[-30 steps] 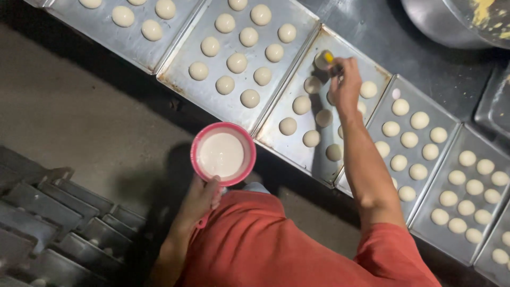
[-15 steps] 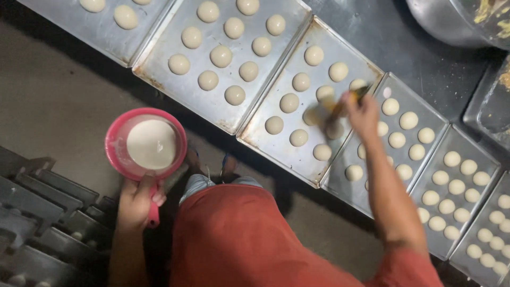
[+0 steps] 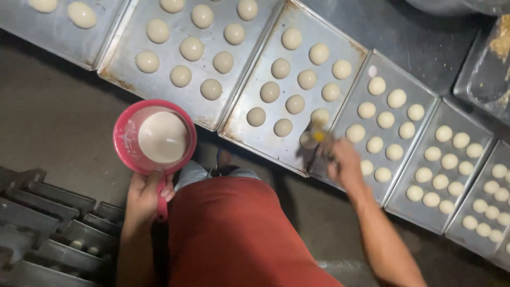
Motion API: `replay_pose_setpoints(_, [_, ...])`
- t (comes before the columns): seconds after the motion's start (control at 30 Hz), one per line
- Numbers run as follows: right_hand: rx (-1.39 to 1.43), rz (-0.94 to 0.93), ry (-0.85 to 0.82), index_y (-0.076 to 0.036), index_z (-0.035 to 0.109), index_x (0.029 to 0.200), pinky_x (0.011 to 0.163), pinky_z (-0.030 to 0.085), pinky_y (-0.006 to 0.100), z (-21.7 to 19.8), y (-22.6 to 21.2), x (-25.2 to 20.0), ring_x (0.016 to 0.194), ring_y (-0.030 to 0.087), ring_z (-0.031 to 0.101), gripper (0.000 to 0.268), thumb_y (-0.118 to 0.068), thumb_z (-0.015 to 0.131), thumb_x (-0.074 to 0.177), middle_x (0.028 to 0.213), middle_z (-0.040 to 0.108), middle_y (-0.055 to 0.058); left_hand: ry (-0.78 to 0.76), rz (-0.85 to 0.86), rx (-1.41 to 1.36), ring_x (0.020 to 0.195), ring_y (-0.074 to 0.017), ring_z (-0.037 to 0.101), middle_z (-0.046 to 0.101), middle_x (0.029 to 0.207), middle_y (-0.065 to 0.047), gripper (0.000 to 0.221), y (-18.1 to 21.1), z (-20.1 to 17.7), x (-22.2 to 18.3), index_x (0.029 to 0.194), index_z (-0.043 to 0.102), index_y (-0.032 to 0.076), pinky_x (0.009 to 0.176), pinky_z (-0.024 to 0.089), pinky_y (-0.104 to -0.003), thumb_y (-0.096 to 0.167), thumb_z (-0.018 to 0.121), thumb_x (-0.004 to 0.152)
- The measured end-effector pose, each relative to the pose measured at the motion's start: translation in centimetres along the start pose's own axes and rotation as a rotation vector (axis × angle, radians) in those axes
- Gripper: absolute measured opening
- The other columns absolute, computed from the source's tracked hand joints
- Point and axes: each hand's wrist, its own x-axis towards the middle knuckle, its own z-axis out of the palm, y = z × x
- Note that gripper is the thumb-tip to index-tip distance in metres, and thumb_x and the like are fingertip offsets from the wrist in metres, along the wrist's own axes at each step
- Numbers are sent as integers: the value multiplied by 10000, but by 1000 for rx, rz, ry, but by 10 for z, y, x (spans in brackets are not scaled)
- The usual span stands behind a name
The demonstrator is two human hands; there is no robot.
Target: Apply a liquid glaze to rounds of dough on baking sheets using a brush.
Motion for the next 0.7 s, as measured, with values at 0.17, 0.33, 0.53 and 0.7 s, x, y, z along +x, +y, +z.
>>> replay_pose_setpoints(0.17, [98, 198, 194, -50, 630, 1008, 790, 513, 385, -1, -84, -49, 889, 263, 641, 118, 9, 652, 908, 970, 666, 106, -30, -83, 93, 564, -106, 456, 570, 871, -89, 115, 20, 20, 32, 1127, 512, 31, 493, 401, -273, 126, 488, 1067])
replay_pose_setpoints(0.33, [447, 728, 879, -43, 567, 1082, 686, 496, 291, 50, -84, -26, 744, 130, 591, 84, -105, 623, 1075, 882, 625, 25, -182, -93, 101, 542, -99, 465, 566, 858, -72, 88, 53, 39, 71, 1109, 513, 52, 468, 390, -255, 126, 515, 1063])
replay_pose_setpoints(0.53, [642, 803, 764, -21, 628, 1061, 664, 491, 283, 160, -118, 59, 733, 127, 625, 161, -179, 648, 1035, 845, 651, 37, -313, -121, 192, 533, -95, 463, 559, 843, -65, 131, 90, 54, 107, 1116, 505, 38, 460, 395, -265, 154, 519, 1057])
replay_pose_setpoints(0.7, [41, 850, 884, -12, 671, 1049, 759, 516, 338, 114, -60, -2, 845, 176, 605, 175, -184, 647, 1070, 939, 675, 59, -338, -185, 228, 509, -91, 449, 561, 812, -70, 170, 117, 36, 133, 1142, 489, 49, 451, 396, -269, 167, 540, 1030])
